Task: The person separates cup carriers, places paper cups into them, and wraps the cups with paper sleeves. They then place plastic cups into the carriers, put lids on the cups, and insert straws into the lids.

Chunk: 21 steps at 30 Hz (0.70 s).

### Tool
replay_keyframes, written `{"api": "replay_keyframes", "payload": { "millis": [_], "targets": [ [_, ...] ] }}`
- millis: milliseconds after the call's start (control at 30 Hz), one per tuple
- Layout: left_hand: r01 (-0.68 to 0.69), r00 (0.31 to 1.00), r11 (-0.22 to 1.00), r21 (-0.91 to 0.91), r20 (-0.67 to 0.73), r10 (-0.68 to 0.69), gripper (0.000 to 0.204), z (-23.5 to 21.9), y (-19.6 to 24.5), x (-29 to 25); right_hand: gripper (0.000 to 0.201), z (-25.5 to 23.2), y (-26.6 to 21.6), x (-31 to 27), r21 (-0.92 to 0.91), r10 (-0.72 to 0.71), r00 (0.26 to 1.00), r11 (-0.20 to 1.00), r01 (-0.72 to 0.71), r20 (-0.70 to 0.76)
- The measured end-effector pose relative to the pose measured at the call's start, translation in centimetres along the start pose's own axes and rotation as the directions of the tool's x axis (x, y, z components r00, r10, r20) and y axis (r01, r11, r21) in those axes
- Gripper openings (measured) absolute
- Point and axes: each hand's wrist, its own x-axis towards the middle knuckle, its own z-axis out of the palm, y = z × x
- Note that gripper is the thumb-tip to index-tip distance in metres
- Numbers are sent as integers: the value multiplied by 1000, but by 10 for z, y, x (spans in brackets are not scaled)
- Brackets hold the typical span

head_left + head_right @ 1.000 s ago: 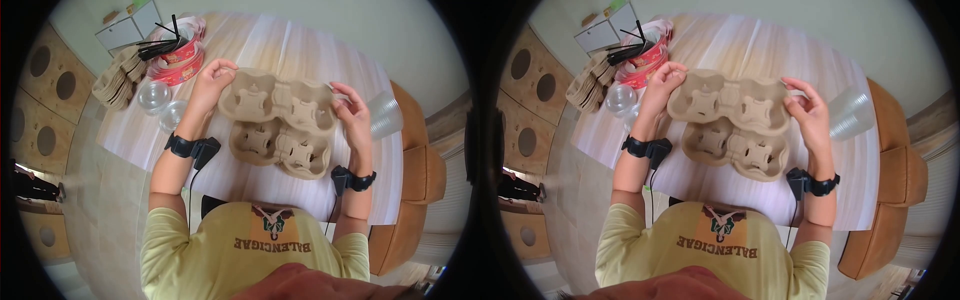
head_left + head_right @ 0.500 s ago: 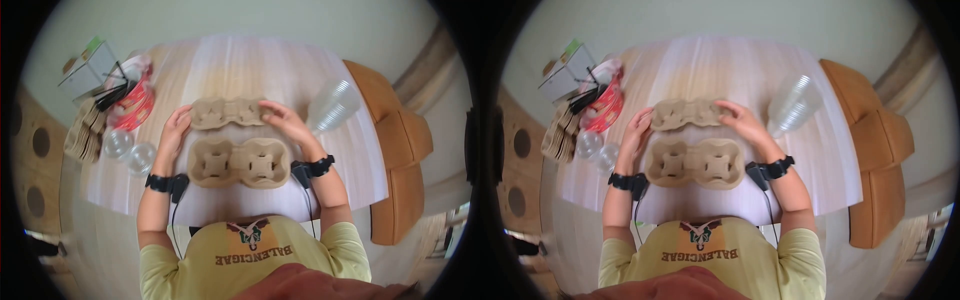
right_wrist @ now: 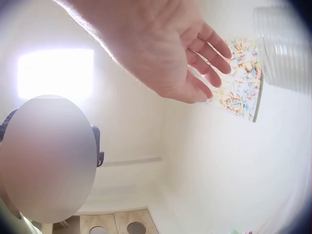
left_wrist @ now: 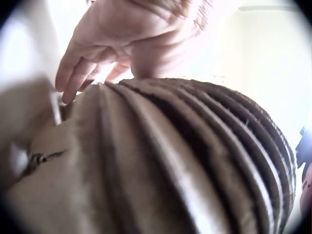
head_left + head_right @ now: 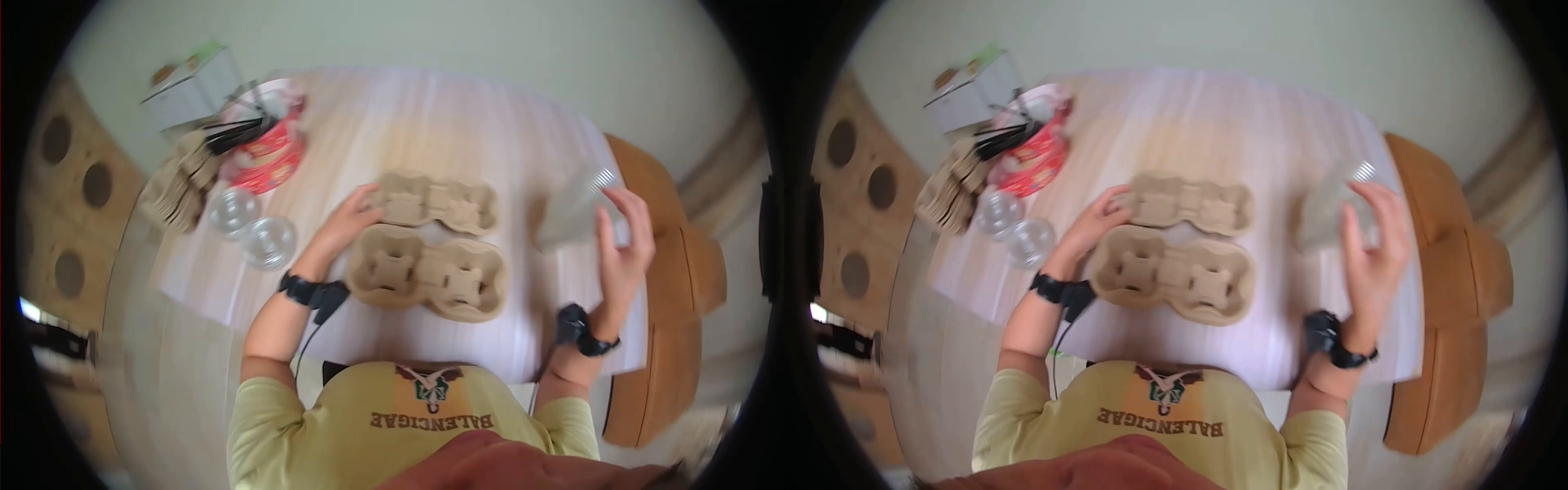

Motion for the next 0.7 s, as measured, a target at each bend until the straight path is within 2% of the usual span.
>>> {"api": "replay_keyframes", "payload": {
  "millis": [67,100,167,200,267,300,367,400,433,533,600,667,700],
  "targets": [
    [49,997,999,-8,52,-49,52,0,6,-2,15,-5,0,1,31,78,996,996,-79,50],
    [49,999,999,-7,15,-49,52,1,8,-4,14,-7,-3,0,52,104,986,992,-112,126],
    [-35,998,999,-20,50,36,53,4,10,-4,18,-5,-11,-3,190,113,929,963,-189,352],
    [-32,998,999,-19,44,33,53,4,9,-3,18,-1,-14,-4,195,112,928,962,-191,355],
    [-84,996,995,45,29,83,55,4,5,-1,25,6,-18,-6,227,17,780,952,-204,626],
    [-83,996,996,45,25,82,55,4,3,-1,25,11,-17,-8,230,15,778,952,-203,628],
    [-98,995,990,104,43,94,57,3,0,1,32,26,-15,-11,180,8,651,958,-222,759],
    [-98,995,990,104,34,95,57,3,-2,1,34,34,-16,-12,191,-19,601,956,-224,799],
    [-71,997,990,123,48,65,59,3,-4,2,34,41,-14,-14,199,-30,599,955,-219,800],
    [-32,996,991,131,85,21,62,0,-7,5,37,53,-13,-14,203,-98,468,963,-178,878],
    [-20,993,993,120,118,6,62,0,-7,6,36,57,-14,-15,199,-107,455,967,-160,884],
    [-11,986,999,31,168,6,61,3,-3,3,36,61,-12,-19,195,-113,443,970,-144,890],
    [-11,987,1000,29,161,6,61,4,-4,4,36,66,-9,-23,218,-136,464,967,-129,876]
  ]
}}
